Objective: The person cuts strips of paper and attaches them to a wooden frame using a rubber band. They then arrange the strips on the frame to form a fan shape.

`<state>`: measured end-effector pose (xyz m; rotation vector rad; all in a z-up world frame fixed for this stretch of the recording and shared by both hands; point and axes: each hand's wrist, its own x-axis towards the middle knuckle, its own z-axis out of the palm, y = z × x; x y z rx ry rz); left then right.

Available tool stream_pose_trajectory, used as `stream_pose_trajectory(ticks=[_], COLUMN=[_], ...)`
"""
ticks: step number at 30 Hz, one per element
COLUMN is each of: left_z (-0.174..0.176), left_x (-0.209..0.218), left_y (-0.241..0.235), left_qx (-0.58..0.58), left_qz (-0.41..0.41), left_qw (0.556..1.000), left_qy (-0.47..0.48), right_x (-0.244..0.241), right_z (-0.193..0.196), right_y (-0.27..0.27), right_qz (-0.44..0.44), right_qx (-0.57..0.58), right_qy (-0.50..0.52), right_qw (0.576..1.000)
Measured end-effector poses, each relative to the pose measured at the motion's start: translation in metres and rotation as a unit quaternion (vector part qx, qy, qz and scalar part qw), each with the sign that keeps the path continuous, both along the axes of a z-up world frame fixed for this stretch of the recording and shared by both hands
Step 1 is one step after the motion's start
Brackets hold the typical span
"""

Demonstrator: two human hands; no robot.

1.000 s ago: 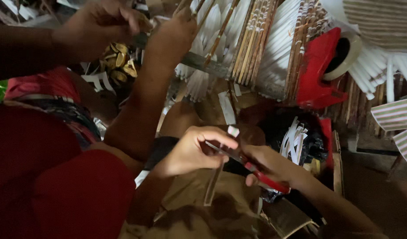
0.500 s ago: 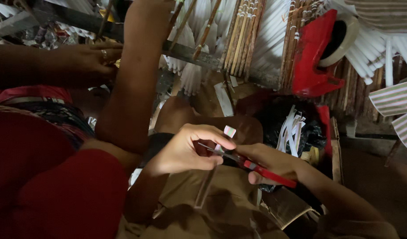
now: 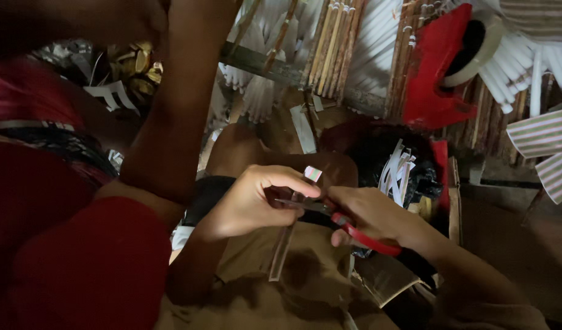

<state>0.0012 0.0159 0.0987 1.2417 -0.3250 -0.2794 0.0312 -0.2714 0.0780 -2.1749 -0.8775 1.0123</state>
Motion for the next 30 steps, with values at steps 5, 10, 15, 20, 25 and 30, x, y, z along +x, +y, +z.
stream_pose_trajectory(ticks=[5,10,15,20,25,30], left_z=[0.001,0.005,-0.005,0.007,0.007,0.007], left_x=[-0.001,-0.004,-0.004,-0.004,-0.004,-0.005], left_y=[0.0,0.006,0.004,0.005,0.007,0.012], left_qx=[0.029,0.046,0.021,0.016,0.042,0.003], left_qz=[0.016,0.031,0.041,0.053,0.048,0.023], left_qw=[0.999,0.998,0.999,0.998,0.998,1.0], left_qy=[0.004,0.016,0.019,0.001,-0.016,0.011], right_x=[0.0,0.007,0.009,0.006,0.011,0.013], right_z=[0.018,0.012,0.023,0.049,0.05,0.035], right_y=[0.009,0.007,0.01,0.013,0.007,0.003], right_qz=[0.01,0.005,0.027,0.016,0.006,0.013], right_qx=[-0.027,-0.033,-0.012,-0.039,-0.037,0.06], right_qy=[-0.091,-0.079,-0.072,-0.159,-0.165,-0.06], right_qw=[0.995,0.996,0.997,0.986,0.986,0.996])
